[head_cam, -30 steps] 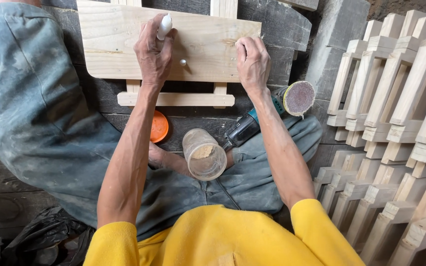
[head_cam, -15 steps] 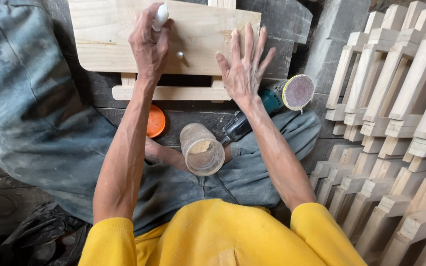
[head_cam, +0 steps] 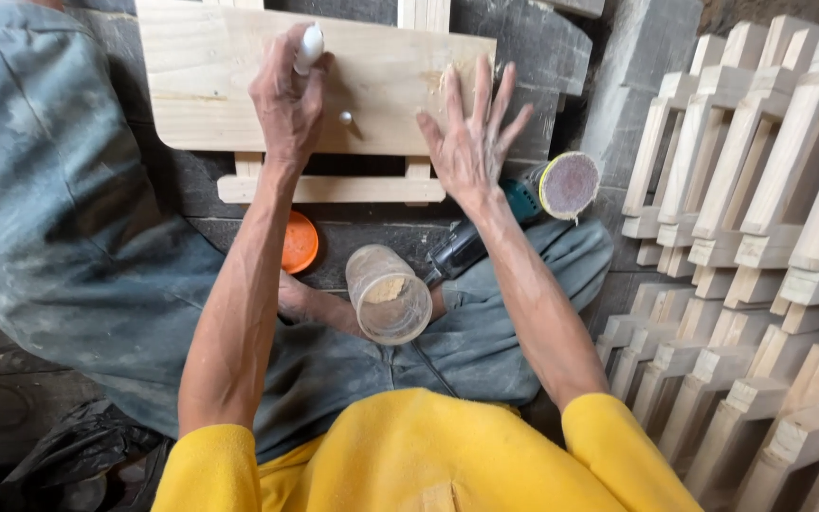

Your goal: Applying wood filler from a tube to small holes in a wooden board and smoothing it with fingers.

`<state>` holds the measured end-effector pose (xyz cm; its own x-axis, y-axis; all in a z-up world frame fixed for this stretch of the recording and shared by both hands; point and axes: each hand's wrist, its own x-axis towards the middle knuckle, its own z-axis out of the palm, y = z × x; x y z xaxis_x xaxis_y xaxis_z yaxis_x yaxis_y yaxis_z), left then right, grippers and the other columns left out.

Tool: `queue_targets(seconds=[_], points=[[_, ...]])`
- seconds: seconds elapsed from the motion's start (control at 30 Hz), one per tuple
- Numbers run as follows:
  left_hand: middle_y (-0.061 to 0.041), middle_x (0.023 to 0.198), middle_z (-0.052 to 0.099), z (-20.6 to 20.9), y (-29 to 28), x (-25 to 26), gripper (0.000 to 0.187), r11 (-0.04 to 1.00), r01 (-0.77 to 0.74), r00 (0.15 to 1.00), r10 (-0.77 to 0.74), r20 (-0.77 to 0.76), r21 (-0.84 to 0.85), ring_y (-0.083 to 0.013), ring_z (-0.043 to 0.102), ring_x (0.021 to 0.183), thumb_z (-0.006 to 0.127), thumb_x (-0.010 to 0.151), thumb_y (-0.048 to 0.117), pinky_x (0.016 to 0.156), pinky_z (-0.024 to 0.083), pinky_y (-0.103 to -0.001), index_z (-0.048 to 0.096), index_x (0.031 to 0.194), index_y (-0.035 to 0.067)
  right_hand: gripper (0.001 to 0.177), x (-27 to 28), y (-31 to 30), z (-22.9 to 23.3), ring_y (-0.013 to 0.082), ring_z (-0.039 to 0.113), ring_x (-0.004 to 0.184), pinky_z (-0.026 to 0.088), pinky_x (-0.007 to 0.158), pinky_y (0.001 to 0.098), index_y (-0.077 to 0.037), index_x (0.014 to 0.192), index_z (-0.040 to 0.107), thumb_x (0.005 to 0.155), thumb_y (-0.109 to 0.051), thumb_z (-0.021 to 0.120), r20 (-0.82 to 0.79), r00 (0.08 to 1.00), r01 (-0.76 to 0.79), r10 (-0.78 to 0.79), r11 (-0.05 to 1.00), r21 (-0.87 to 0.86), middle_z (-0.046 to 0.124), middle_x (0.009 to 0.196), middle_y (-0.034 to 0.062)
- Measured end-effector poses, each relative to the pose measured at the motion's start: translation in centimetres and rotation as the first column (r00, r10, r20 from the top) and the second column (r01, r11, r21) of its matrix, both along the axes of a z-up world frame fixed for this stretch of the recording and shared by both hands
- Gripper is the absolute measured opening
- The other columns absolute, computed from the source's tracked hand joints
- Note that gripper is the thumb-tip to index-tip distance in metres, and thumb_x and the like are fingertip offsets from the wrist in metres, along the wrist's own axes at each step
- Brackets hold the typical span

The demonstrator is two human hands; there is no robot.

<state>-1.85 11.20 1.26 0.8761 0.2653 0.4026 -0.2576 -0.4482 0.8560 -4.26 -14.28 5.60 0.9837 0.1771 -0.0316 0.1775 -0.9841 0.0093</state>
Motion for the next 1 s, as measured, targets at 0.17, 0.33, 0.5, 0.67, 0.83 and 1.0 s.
queue_targets(seconds=[0.17, 0.33, 0.5, 0.67, 0.83, 1.0], points=[[-0.005, 0.093, 0.063, 0.8, 0.0, -0.7, 0.029, 0.998, -0.048, 0.997, 0.05, -0.066, 0.041, -0.0183, 0.054, 0.074, 0.074, 0.105, 0.013, 0.065, 0.045, -0.034, 0.062, 0.131, 0.013, 0.086, -2.1, 1.6, 1.8, 0.0434, 0.009, 0.162, 0.017, 0.117, 0.0863, -0.017, 0.168, 0.038, 0.106, -0.073, 0.019, 0.051, 0.999, -0.021, 0.018, 0.998, 0.052, 0.023, 0.175, 0.0143], [-0.005, 0.092, 0.061, -0.2, 0.0, -0.2, 0.021, 0.999, -0.013, 1.0, 0.014, -0.018, 0.038, -0.0152, 0.048, 0.071, 0.07, 0.106, 0.01, 0.061, 0.042, -0.029, 0.061, 0.126, 0.011, 0.088, 0.3, 0.3, -0.2, 0.0428, -0.001, 0.159, 0.01, 0.118, 0.086, -0.025, 0.171, 0.033, 0.105, -0.078, 0.013, -0.032, 0.999, 0.039, -0.04, 0.999, -0.017, 0.008, 0.175, 0.0147], [-0.006, 0.091, 0.062, 0.7, 0.1, -0.1, 0.026, 0.997, -0.055, 0.997, 0.058, -0.053, 0.046, -0.0182, 0.053, 0.071, 0.072, 0.104, 0.012, 0.063, 0.045, -0.033, 0.062, 0.129, 0.012, 0.082, -1.7, 1.3, 1.6, 0.0454, 0.015, 0.16, 0.022, 0.115, 0.0867, -0.015, 0.165, 0.042, 0.108, -0.071, 0.023, 0.091, 0.996, -0.025, 0.02, 0.998, 0.059, 0.027, 0.172, 0.0169], [-0.007, 0.091, 0.059, 0.6, 0.2, -0.6, 0.026, 0.996, -0.051, 0.998, 0.053, -0.028, 0.068, -0.0233, 0.052, 0.071, 0.074, 0.103, 0.013, 0.065, 0.045, -0.038, 0.063, 0.126, 0.012, 0.076, 0.4, 0.9, 0.5, 0.0448, 0.008, 0.159, 0.025, 0.114, 0.0871, -0.019, 0.163, 0.05, 0.112, -0.072, 0.029, 0.081, 0.996, 0.035, -0.038, 0.998, 0.046, 0.016, 0.171, 0.0161], [-0.005, 0.093, 0.062, 0.3, 0.1, 0.1, 0.026, 0.996, -0.061, 0.998, 0.063, -0.032, 0.058, -0.0183, 0.053, 0.071, 0.073, 0.106, 0.014, 0.063, 0.044, -0.032, 0.063, 0.129, 0.013, 0.084, -1.7, 0.9, 0.9, 0.0439, 0.009, 0.161, 0.019, 0.116, 0.0868, -0.023, 0.168, 0.037, 0.105, -0.076, 0.021, 0.054, 0.999, -0.009, 0.007, 0.999, 0.046, 0.022, 0.173, 0.0166], [-0.006, 0.097, 0.063, 0.6, -0.2, -1.2, 0.027, 0.999, -0.03, 0.999, 0.03, -0.041, 0.021, -0.0173, 0.056, 0.077, 0.075, 0.106, 0.011, 0.064, 0.046, -0.031, 0.063, 0.13, 0.013, 0.081, -1.3, 0.7, 0.2, 0.046, 0.001, 0.16, 0.013, 0.117, 0.0876, -0.026, 0.171, 0.036, 0.108, -0.075, 0.02, -0.02, 1.0, 0.023, -0.023, 0.999, 0.027, 0.012, 0.175, 0.016]])
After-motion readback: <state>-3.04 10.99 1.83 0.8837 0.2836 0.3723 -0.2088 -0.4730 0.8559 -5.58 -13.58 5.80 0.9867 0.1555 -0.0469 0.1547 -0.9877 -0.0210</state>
